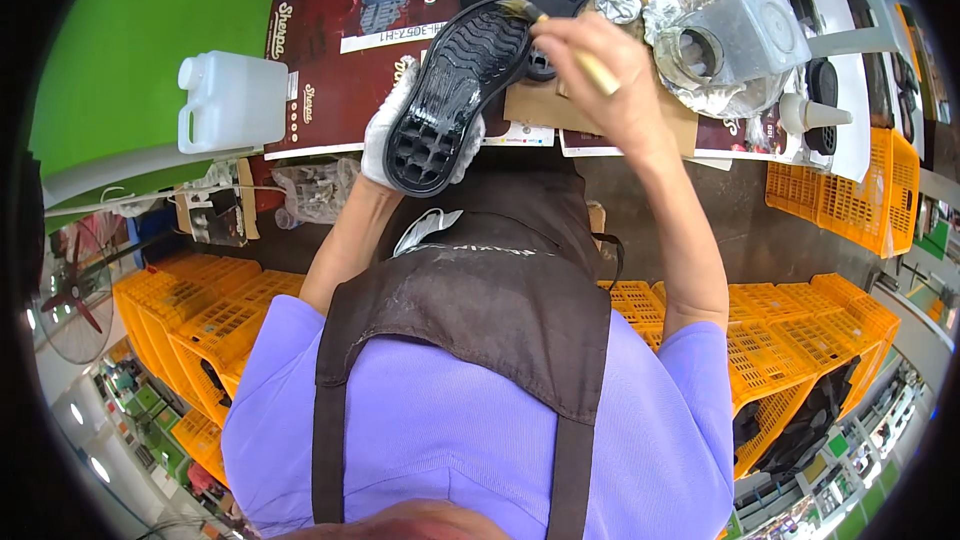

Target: The person applies a dark adhesive to the soles of black sandals using a brush. They dip the brush into a container, spread the glue across the textured sole, and then place the treated sandals into a yellow crate.

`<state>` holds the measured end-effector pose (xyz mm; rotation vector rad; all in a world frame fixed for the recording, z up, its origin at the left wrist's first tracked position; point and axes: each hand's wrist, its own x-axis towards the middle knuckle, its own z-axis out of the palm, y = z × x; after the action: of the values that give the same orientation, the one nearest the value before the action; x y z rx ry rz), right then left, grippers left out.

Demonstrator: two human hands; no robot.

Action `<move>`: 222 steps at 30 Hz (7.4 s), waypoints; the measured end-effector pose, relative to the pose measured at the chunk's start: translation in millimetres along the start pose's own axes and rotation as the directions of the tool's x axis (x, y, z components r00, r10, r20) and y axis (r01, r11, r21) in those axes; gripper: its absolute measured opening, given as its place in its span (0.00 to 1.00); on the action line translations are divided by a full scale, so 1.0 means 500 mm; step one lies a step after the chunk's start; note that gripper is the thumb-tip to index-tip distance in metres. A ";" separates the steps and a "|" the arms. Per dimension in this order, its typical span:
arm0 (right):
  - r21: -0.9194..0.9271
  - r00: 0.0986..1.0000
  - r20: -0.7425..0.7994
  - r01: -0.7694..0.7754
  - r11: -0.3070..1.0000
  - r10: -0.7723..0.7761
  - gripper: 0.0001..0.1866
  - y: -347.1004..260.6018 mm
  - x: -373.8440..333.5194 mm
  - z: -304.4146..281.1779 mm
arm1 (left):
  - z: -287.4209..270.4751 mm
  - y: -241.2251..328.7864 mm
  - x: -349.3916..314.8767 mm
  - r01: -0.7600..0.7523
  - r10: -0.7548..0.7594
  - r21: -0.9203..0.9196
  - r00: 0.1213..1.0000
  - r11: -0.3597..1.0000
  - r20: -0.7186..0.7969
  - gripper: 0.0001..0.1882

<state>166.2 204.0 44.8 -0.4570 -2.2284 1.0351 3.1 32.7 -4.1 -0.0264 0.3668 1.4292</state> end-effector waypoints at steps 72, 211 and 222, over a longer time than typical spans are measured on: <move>0.087 0.912 0.198 -0.381 0.921 0.359 0.12 -0.142 0.020 -0.010 | 0.075 0.025 -0.044 -0.404 0.557 0.915 0.755 -0.019 0.345 0.25; -0.065 0.915 0.284 0.318 0.946 -0.288 0.13 -0.159 -0.071 0.033 | 0.072 0.004 -0.037 -0.060 0.068 0.040 0.971 0.997 -0.228 0.35; -0.101 0.988 0.123 0.106 0.989 -0.093 0.08 -0.079 -0.018 0.006 | 0.040 0.023 -0.061 0.211 -0.210 -0.093 0.978 0.973 0.021 0.39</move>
<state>169.2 172.7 70.4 -0.3342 -2.3945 0.9146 -6.2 10.0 25.3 -0.1308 0.2788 1.2351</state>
